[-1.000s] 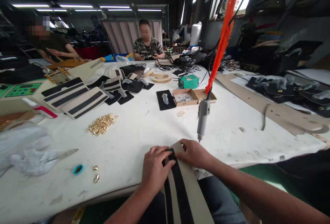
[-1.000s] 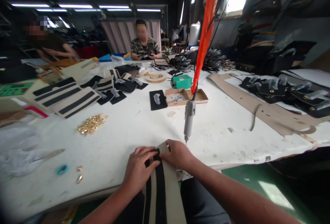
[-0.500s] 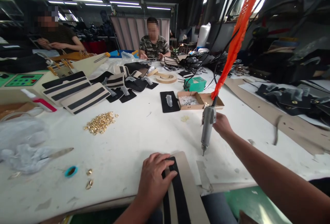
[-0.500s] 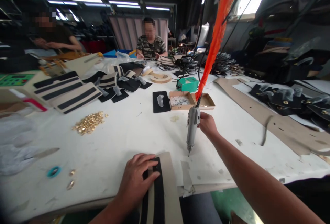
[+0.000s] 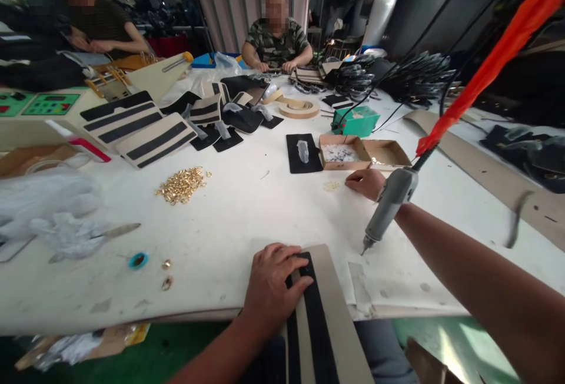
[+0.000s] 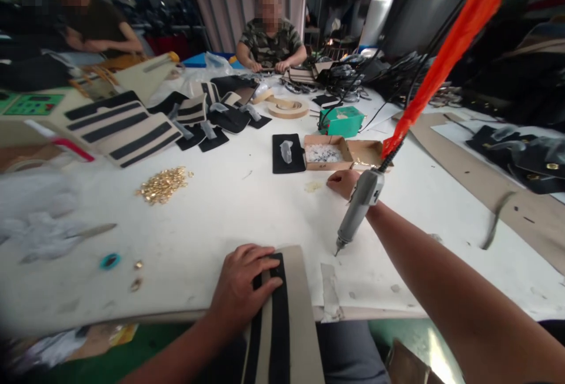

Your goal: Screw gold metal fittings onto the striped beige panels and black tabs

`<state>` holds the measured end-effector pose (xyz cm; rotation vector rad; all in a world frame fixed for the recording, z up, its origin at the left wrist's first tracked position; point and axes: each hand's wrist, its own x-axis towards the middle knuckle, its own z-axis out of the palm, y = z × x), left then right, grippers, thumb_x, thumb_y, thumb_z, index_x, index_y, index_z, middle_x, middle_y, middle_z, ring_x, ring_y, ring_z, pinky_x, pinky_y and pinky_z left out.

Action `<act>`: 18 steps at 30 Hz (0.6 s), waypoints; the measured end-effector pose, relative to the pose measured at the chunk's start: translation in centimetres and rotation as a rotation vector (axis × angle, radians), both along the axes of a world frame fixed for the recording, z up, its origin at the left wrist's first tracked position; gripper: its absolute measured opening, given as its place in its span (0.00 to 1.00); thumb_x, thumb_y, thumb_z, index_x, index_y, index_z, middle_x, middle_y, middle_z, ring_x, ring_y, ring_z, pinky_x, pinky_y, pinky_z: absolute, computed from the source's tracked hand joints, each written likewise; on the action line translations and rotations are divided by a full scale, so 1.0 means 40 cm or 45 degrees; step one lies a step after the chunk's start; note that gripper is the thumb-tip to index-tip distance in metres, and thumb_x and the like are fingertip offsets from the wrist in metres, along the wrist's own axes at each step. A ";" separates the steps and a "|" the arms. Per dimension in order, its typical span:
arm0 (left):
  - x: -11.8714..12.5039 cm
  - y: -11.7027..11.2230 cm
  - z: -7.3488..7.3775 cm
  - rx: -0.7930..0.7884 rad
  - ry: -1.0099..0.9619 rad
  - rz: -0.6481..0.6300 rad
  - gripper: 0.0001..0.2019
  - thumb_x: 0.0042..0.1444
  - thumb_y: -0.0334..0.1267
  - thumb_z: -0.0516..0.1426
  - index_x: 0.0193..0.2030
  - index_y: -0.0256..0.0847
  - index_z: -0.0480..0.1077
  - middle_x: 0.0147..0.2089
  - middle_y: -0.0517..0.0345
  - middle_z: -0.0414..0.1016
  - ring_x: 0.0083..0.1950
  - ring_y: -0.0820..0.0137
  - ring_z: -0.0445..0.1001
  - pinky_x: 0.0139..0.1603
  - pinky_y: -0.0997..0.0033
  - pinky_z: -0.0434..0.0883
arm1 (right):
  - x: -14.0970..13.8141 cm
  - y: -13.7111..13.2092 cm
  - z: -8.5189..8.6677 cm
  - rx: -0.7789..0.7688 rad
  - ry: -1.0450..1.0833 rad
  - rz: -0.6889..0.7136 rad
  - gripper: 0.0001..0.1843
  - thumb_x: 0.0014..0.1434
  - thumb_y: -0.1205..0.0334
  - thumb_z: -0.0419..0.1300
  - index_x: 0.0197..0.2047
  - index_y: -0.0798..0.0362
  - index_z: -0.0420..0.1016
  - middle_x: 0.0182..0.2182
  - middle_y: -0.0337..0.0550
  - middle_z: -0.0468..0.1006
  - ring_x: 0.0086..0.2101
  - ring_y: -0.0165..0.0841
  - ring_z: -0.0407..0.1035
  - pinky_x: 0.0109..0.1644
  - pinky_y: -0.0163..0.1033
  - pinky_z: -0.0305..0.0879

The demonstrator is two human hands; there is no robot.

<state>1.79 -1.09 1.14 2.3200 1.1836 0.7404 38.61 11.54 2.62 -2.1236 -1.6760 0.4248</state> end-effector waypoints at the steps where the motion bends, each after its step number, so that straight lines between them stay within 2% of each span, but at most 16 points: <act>1: 0.001 -0.001 0.001 -0.012 -0.002 0.002 0.14 0.53 0.35 0.72 0.46 0.52 0.83 0.58 0.59 0.84 0.61 0.51 0.73 0.63 0.44 0.69 | 0.004 -0.005 -0.003 -0.001 -0.010 0.000 0.15 0.66 0.59 0.65 0.45 0.63 0.87 0.38 0.50 0.85 0.39 0.32 0.74 0.49 0.39 0.62; 4: 0.001 -0.005 0.005 -0.056 -0.007 0.008 0.14 0.54 0.37 0.72 0.47 0.52 0.83 0.59 0.59 0.83 0.62 0.52 0.72 0.64 0.45 0.68 | 0.009 -0.011 -0.010 0.011 -0.048 0.011 0.17 0.65 0.59 0.64 0.45 0.66 0.87 0.38 0.53 0.85 0.37 0.30 0.72 0.47 0.40 0.60; 10: 0.002 -0.009 0.009 -0.092 0.005 0.011 0.13 0.54 0.39 0.72 0.48 0.52 0.83 0.58 0.60 0.83 0.62 0.53 0.72 0.64 0.46 0.68 | -0.011 -0.001 -0.024 0.119 -0.135 0.029 0.13 0.66 0.66 0.62 0.40 0.66 0.86 0.41 0.59 0.84 0.40 0.33 0.71 0.51 0.41 0.58; 15: 0.003 -0.011 0.008 -0.093 0.001 0.007 0.13 0.54 0.41 0.72 0.48 0.53 0.83 0.58 0.60 0.83 0.62 0.53 0.72 0.63 0.46 0.68 | -0.033 0.002 -0.041 0.233 -0.113 -0.055 0.11 0.66 0.67 0.62 0.37 0.66 0.83 0.40 0.62 0.83 0.42 0.36 0.72 0.55 0.43 0.59; 18: 0.002 -0.013 0.006 -0.088 -0.001 0.009 0.13 0.55 0.43 0.72 0.48 0.54 0.83 0.58 0.60 0.83 0.62 0.53 0.71 0.63 0.46 0.68 | -0.037 -0.018 -0.032 0.269 -0.059 -0.144 0.11 0.65 0.65 0.62 0.36 0.64 0.82 0.38 0.61 0.84 0.40 0.37 0.73 0.50 0.44 0.62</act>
